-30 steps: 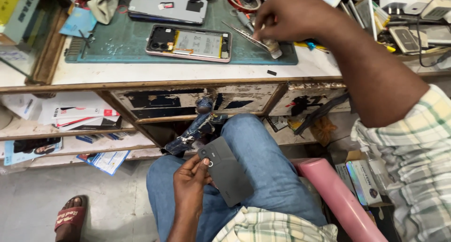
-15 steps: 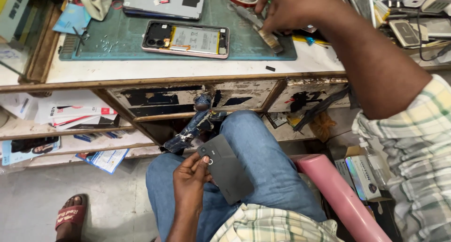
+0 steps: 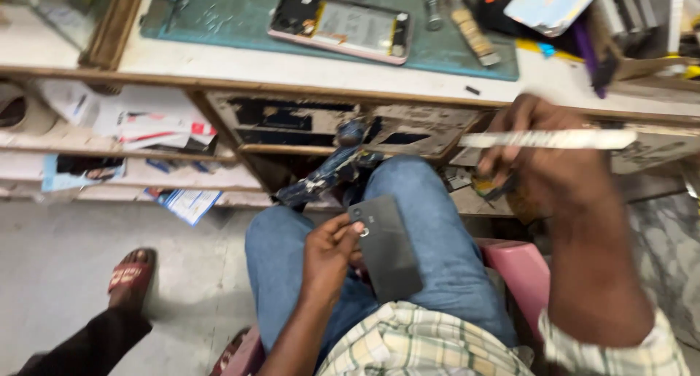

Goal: The person works on a disassembled smartphone, handling the internal frame and battery area. They then receive a small circular component and a black phone back cover, and proceed to attach the component to the camera area of the back cover using tweezers.

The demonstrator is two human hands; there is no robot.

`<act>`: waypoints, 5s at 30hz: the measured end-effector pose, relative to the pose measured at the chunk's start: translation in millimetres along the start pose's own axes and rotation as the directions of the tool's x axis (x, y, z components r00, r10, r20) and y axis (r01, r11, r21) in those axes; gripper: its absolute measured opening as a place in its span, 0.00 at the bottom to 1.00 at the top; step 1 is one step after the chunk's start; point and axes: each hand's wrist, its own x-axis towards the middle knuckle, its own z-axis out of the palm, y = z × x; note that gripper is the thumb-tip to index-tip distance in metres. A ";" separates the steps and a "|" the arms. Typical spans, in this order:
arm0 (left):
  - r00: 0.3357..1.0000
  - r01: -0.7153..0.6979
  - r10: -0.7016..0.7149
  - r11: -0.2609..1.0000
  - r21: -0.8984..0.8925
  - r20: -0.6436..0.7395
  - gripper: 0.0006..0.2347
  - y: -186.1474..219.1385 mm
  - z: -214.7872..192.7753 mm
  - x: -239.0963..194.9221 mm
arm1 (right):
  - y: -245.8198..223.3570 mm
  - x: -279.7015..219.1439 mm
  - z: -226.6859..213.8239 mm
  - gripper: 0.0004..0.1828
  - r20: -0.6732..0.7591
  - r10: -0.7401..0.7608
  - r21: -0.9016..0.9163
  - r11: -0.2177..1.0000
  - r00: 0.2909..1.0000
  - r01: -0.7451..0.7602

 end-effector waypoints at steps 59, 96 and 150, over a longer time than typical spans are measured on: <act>0.979 -0.020 0.003 0.996 0.083 0.206 0.13 -23.9 12.7 -0.3 | 115.8 -46.1 72.8 0.09 0.005 -0.050 -0.657 0.753 0.999 0.041; 0.976 -0.004 -0.007 0.999 0.050 0.216 0.14 -28.2 12.2 3.0 | 122.3 -50.0 70.7 0.09 0.038 -0.176 -0.689 0.708 0.984 0.154; 0.910 -0.222 0.214 0.975 -0.019 0.355 0.15 112.9 88.8 9.4 | -32.0 41.7 69.2 0.06 0.148 -0.592 -0.828 0.364 0.793 0.426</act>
